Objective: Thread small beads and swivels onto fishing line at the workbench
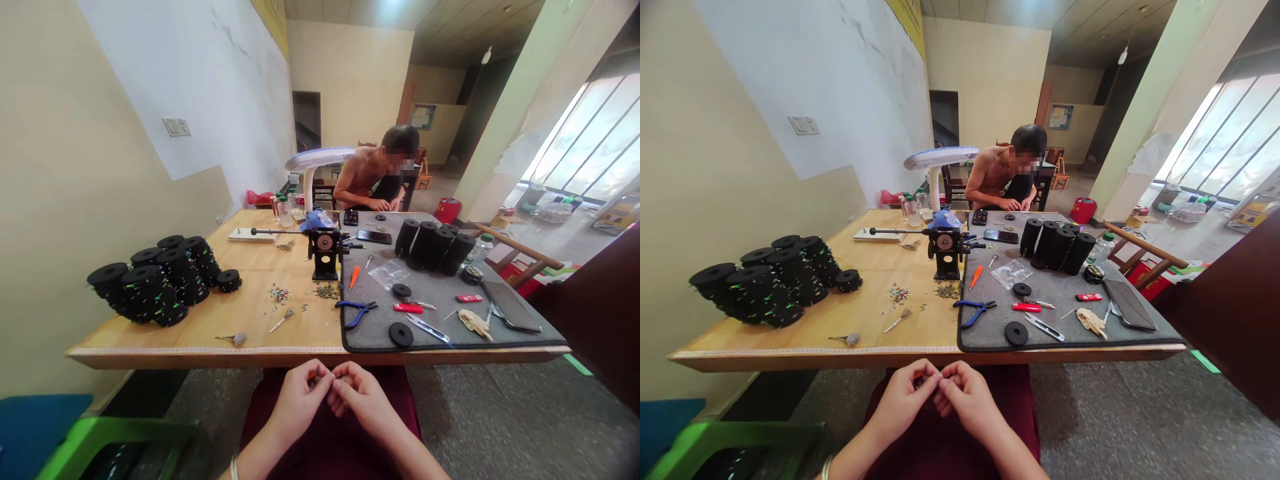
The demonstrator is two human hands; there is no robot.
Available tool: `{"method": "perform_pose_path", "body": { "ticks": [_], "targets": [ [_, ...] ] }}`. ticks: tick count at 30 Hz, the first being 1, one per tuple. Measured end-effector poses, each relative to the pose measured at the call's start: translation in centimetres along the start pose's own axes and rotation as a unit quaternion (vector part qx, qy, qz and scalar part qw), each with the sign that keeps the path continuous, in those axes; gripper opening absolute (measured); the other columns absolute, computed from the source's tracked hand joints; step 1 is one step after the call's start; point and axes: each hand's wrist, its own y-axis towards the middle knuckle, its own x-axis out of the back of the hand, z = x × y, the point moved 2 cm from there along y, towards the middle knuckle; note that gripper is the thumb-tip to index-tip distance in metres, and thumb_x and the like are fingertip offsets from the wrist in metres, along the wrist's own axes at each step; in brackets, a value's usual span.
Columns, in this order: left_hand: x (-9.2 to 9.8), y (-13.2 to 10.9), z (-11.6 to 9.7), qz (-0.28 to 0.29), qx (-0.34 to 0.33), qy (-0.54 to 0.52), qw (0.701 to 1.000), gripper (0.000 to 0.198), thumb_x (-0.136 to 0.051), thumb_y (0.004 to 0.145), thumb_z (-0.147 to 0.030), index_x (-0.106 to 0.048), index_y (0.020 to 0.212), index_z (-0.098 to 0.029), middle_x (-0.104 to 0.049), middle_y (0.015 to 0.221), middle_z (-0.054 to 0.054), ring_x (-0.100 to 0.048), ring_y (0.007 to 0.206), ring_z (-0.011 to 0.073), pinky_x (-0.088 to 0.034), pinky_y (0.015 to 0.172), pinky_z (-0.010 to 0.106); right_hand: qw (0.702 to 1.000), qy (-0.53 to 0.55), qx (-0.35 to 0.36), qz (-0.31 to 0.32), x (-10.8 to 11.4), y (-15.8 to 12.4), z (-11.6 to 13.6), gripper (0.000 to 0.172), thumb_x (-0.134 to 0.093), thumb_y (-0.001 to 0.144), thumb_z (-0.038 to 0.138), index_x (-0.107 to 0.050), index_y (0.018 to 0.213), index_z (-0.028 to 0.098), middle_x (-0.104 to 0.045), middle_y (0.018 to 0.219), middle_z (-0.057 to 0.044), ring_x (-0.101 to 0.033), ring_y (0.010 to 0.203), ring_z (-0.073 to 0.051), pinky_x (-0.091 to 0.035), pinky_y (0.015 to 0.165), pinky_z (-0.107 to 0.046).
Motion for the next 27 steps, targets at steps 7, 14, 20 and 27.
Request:
{"method": "perform_pose_path", "body": {
  "ticks": [7, 14, 20, 27],
  "targets": [
    [0.9, 1.0, -0.3, -0.008, -0.059, 0.100, 0.993, 0.020, -0.055, 0.080, -0.029, -0.062, 0.066, -0.018, -0.063, 0.062, 0.002, -0.053, 0.059, 0.0157, -0.036, 0.056, 0.024, 0.998, -0.042, 0.039, -0.035, 0.3, 0.6, -1.2, 0.034, -0.065, 0.072, 0.044, -0.045, 0.063, 0.018, -0.039, 0.042, 0.011, -0.028, 0.039, -0.004, -0.020, 0.040, -0.017],
    [2.5, 6.1, -1.4, -0.052, -0.085, 0.315, 0.944, 0.016, -0.049, 0.079, -0.017, -0.061, 0.090, -0.019, -0.065, 0.088, 0.009, -0.059, 0.083, 0.0243, -0.041, 0.073, 0.032, 0.994, 0.083, 0.001, -0.073, 1.3, 1.0, -2.5, 0.050, -0.071, 0.058, 0.062, -0.044, 0.064, 0.021, -0.027, 0.037, 0.014, -0.016, 0.033, -0.003, -0.009, 0.036, -0.018],
    [2.3, 8.2, -1.9, -0.058, -0.105, 0.340, 0.933, 0.045, -0.051, 0.079, -0.018, -0.049, 0.124, -0.017, -0.061, 0.116, 0.013, -0.055, 0.104, 0.0265, -0.040, 0.088, 0.034, 0.986, 0.152, -0.013, -0.066, 1.5, 1.3, -3.5, 0.056, -0.077, 0.049, 0.064, -0.043, 0.061, 0.021, -0.025, 0.033, 0.015, -0.013, 0.031, -0.001, -0.007, 0.034, -0.018],
    [7.3, 7.7, -1.7, -0.175, -0.056, 0.377, 0.908, 0.034, -0.043, 0.085, -0.017, -0.055, 0.116, -0.016, -0.063, 0.108, 0.013, -0.055, 0.104, 0.0259, -0.038, 0.091, 0.036, 0.982, 0.181, -0.012, -0.051, 1.7, 1.3, -4.4, 0.052, -0.075, 0.056, 0.062, -0.045, 0.066, 0.021, -0.027, 0.029, 0.016, -0.011, 0.028, -0.001, -0.006, 0.032, -0.017]
  ]
}}
